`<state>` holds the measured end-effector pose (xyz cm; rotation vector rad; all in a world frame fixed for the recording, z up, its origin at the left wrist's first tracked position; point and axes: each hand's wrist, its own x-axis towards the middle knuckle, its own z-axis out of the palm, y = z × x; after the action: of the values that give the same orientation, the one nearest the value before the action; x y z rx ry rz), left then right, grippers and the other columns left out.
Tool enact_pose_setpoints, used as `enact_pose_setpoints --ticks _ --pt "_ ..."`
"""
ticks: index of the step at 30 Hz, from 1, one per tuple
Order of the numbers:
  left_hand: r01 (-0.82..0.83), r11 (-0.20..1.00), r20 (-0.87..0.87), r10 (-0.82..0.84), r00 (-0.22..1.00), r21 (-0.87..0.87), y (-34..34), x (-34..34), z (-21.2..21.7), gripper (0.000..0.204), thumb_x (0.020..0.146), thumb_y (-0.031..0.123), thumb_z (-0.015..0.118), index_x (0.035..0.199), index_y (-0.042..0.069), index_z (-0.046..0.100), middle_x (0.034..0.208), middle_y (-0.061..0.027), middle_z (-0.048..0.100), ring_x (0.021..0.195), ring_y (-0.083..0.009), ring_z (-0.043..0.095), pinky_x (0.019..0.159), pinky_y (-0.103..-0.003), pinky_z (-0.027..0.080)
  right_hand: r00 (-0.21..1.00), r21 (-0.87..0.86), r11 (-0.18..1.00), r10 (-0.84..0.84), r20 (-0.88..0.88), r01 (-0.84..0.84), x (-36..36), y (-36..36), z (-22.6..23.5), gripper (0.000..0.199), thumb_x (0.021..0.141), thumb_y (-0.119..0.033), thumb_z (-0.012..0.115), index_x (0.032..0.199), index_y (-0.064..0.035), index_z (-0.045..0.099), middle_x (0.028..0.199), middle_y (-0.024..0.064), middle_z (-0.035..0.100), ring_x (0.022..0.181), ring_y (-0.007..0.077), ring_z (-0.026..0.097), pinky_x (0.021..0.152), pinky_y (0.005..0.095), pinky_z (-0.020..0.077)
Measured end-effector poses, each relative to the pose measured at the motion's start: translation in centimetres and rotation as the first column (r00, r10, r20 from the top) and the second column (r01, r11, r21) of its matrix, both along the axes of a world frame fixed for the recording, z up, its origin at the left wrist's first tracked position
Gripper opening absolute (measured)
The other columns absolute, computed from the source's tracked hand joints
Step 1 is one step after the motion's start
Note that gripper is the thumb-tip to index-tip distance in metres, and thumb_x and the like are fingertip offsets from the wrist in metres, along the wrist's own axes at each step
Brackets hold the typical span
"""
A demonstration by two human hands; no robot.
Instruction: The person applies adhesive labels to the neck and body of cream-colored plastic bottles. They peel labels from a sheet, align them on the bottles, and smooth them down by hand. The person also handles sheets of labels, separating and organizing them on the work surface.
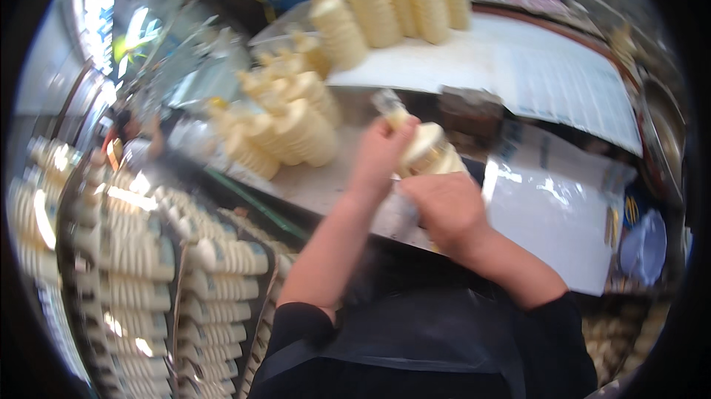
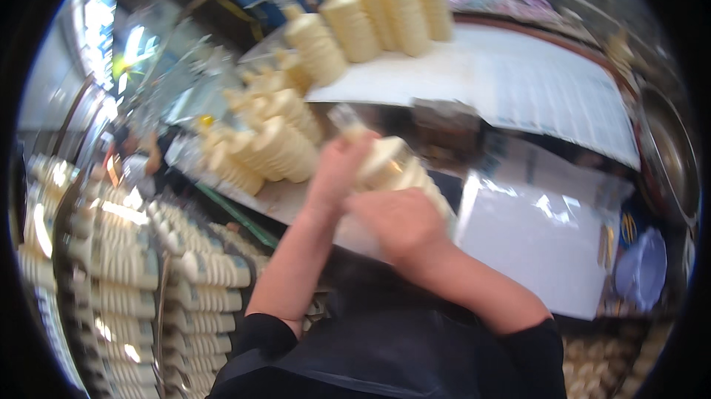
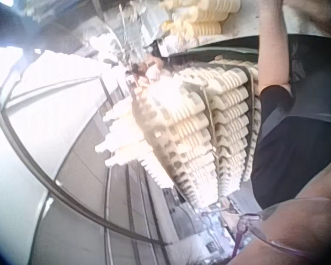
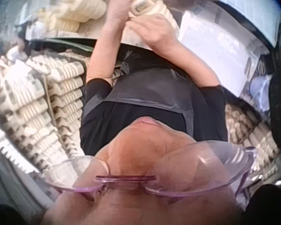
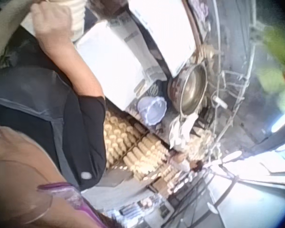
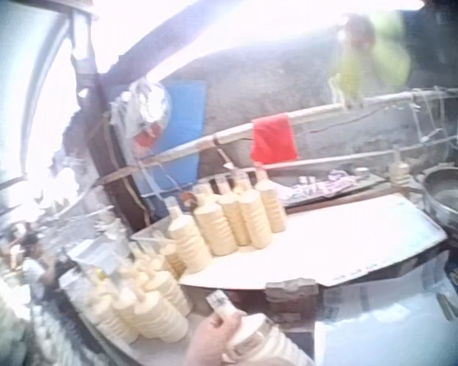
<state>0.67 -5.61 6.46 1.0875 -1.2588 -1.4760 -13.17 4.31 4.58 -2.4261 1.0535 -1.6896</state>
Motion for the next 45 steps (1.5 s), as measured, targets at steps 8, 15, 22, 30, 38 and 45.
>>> enact_pose_setpoints --ticks 8,15,22,30,38,45 --pt "0.081 0.725 0.217 0.096 0.971 -0.684 10.2 5.0 4.3 0.024 0.090 0.023 0.077 0.100 0.003 0.068 0.099 -0.0069 0.058 0.085 -0.0149 0.058 0.071 -0.027 0.048 0.722 0.603 0.655 -0.124 0.681 -0.456 -2.6 -1.0 -0.9 0.027 0.102 -0.013 0.056 0.127 -0.0025 0.062 0.104 -0.0001 0.065 0.084 0.0072 0.057 0.073 0.0216 0.0460" --pt "-0.233 0.408 -0.052 0.409 0.911 -0.883 18.6 14.9 17.8 0.024 0.098 0.022 0.067 0.111 0.002 0.066 0.107 -0.0078 0.066 0.094 -0.0157 0.063 0.081 -0.031 0.051 0.532 0.419 0.589 0.022 0.846 -0.691 -1.2 -3.5 2.5 0.028 0.104 -0.014 0.055 0.129 -0.0056 0.061 0.105 -0.0010 0.064 0.083 0.0047 0.060 0.066 0.0199 0.0492" --pt "-0.481 -0.248 -0.509 0.665 0.546 -0.841 29.2 22.3 35.5 0.044 0.102 0.030 0.060 0.123 -0.009 0.060 0.114 -0.0170 0.067 0.101 -0.0253 0.070 0.089 -0.038 0.059 0.500 0.452 0.588 -0.091 0.861 -0.671 -0.5 -7.4 2.0 0.034 0.103 -0.015 0.058 0.134 -0.0046 0.057 0.107 -0.0003 0.064 0.089 0.0057 0.061 0.073 0.0201 0.0499" --pt "-0.155 -0.410 -0.414 0.910 -0.008 -0.899 38.3 35.9 52.0 0.054 0.091 0.044 0.072 0.118 -0.003 0.071 0.107 -0.0161 0.073 0.102 -0.0246 0.070 0.090 -0.037 0.054 0.483 0.510 0.594 -0.221 0.847 -0.623 0.7 -10.9 1.1 0.033 0.101 -0.019 0.062 0.132 -0.0109 0.059 0.105 -0.0013 0.066 0.083 0.0058 0.062 0.060 0.0196 0.0480" --pt "-0.151 -0.226 -0.010 0.584 -0.812 -0.962 35.0 39.6 51.6 0.074 0.083 0.078 0.052 0.124 0.020 0.072 0.129 -0.0086 0.069 0.117 -0.0306 0.065 0.097 -0.042 0.049 0.534 0.582 0.643 -0.302 0.790 -0.498 -2.0 -11.3 -1.2 0.033 0.100 -0.018 0.062 0.131 -0.0057 0.059 0.105 0.0016 0.066 0.079 0.0081 0.063 0.060 0.0210 0.0493" --pt "-0.231 -0.201 0.085 0.549 -0.831 -0.952 31.3 45.7 52.1 0.074 0.088 0.073 0.051 0.126 0.013 0.071 0.132 -0.0115 0.067 0.122 -0.0337 0.063 0.099 -0.044 0.050 0.611 0.642 0.640 -0.322 0.723 -0.422 -3.2 -11.4 -4.1 0.038 0.099 -0.016 0.061 0.134 0.0005 0.056 0.114 0.0065 0.064 0.099 0.0134 0.062 0.084 0.0262 0.0516"
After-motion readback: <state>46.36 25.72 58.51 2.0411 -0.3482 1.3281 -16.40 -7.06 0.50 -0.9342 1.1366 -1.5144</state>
